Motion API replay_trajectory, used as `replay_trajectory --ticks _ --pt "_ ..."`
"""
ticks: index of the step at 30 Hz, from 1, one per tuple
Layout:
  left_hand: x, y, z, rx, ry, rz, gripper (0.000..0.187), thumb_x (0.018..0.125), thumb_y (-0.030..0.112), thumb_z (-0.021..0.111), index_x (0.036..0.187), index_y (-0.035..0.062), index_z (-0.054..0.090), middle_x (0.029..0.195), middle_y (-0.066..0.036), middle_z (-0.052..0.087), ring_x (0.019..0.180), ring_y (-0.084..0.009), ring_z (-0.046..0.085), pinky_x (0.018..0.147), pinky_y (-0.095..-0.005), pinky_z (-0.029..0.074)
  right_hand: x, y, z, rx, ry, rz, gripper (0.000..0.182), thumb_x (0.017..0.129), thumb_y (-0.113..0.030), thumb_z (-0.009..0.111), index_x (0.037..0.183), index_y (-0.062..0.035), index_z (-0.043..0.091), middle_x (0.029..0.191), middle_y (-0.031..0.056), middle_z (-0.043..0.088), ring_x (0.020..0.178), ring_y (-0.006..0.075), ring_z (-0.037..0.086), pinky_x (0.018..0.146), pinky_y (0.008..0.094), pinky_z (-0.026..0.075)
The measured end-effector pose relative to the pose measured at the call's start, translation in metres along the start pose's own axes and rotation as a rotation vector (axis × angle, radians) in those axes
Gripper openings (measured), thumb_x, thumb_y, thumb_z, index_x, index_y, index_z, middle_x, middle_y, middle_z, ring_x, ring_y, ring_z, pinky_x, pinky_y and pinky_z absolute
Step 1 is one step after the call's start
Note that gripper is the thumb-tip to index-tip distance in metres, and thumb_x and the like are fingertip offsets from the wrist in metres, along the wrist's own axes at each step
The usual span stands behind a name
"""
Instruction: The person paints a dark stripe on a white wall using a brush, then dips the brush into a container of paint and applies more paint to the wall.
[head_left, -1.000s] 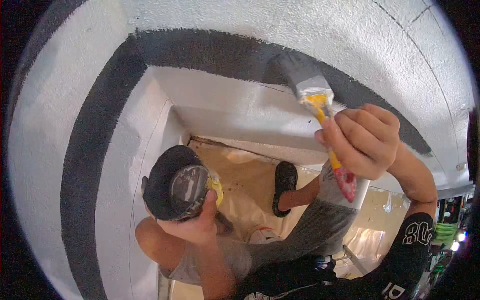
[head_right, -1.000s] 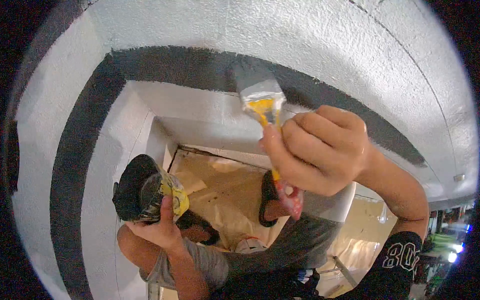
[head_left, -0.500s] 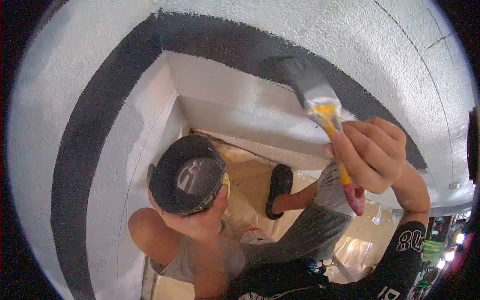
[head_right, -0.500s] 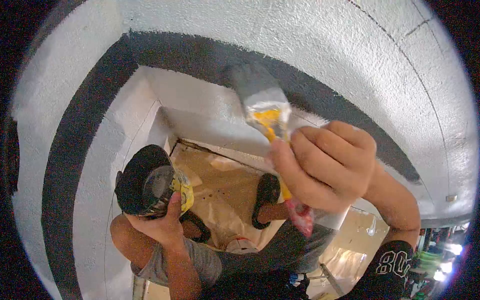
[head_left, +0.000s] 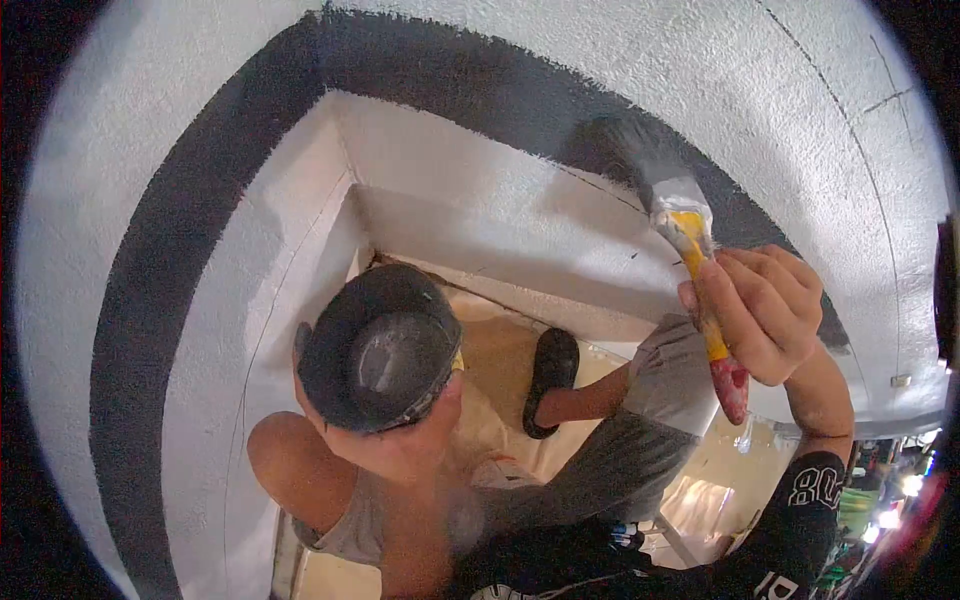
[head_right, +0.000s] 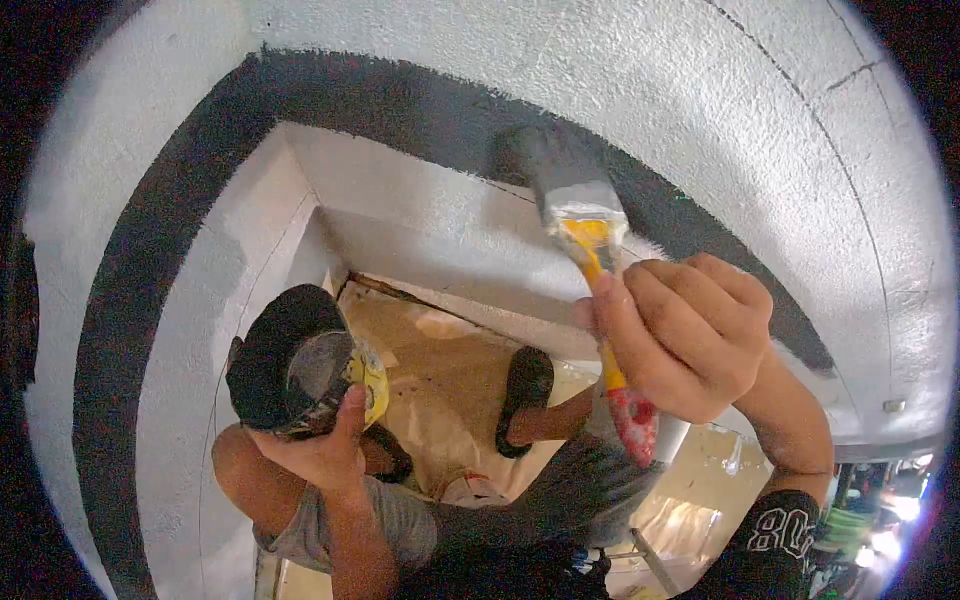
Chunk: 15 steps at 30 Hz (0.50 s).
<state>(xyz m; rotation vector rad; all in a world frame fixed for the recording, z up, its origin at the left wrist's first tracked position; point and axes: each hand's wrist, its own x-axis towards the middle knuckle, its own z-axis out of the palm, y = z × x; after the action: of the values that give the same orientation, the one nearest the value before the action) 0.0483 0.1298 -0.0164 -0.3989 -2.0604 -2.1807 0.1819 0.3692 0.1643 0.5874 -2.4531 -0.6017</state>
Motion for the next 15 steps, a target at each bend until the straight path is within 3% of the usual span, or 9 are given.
replay_trajectory --ticks 9,11,15 --pt "0.002 -0.002 -0.001 0.058 -0.017 0.001 0.114 0.055 0.018 0.092 0.144 -0.0047 0.025 0.133 -0.022 0.049 0.121 -0.0327 0.055 0.103 -0.0406 0.048 0.002 0.006 0.019 -0.028 0.079 -0.044 0.028 0.075 -0.01 0.08 0.093 0.0035 0.065 0.069 0.0063 0.06 0.057 0.0154 0.058 0.042 0.0249 0.039" --pt "-0.001 -0.002 0.003 -0.124 0.015 0.06 0.099 0.059 0.003 0.09 0.142 -0.0017 0.037 0.138 -0.016 0.049 0.124 -0.0289 0.05 0.109 -0.0409 0.039 0.0 0.005 0.012 -0.02 0.041 -0.018 0.028 0.075 -0.01 0.08 0.093 0.0033 0.065 0.069 0.0061 0.06 0.057 0.0153 0.058 0.042 0.0248 0.039" --pt "0.0 -0.006 0.001 -0.11 -0.005 0.093 0.098 0.061 0.007 0.091 0.141 -0.0027 0.037 0.137 -0.017 0.048 0.124 -0.0291 0.05 0.109 -0.0408 0.039 0.003 0.001 0.005 -0.017 0.027 -0.009 0.028 0.075 -0.011 0.08 0.093 0.0033 0.065 0.07 0.0058 0.059 0.057 0.0151 0.058 0.043 0.0245 0.04"
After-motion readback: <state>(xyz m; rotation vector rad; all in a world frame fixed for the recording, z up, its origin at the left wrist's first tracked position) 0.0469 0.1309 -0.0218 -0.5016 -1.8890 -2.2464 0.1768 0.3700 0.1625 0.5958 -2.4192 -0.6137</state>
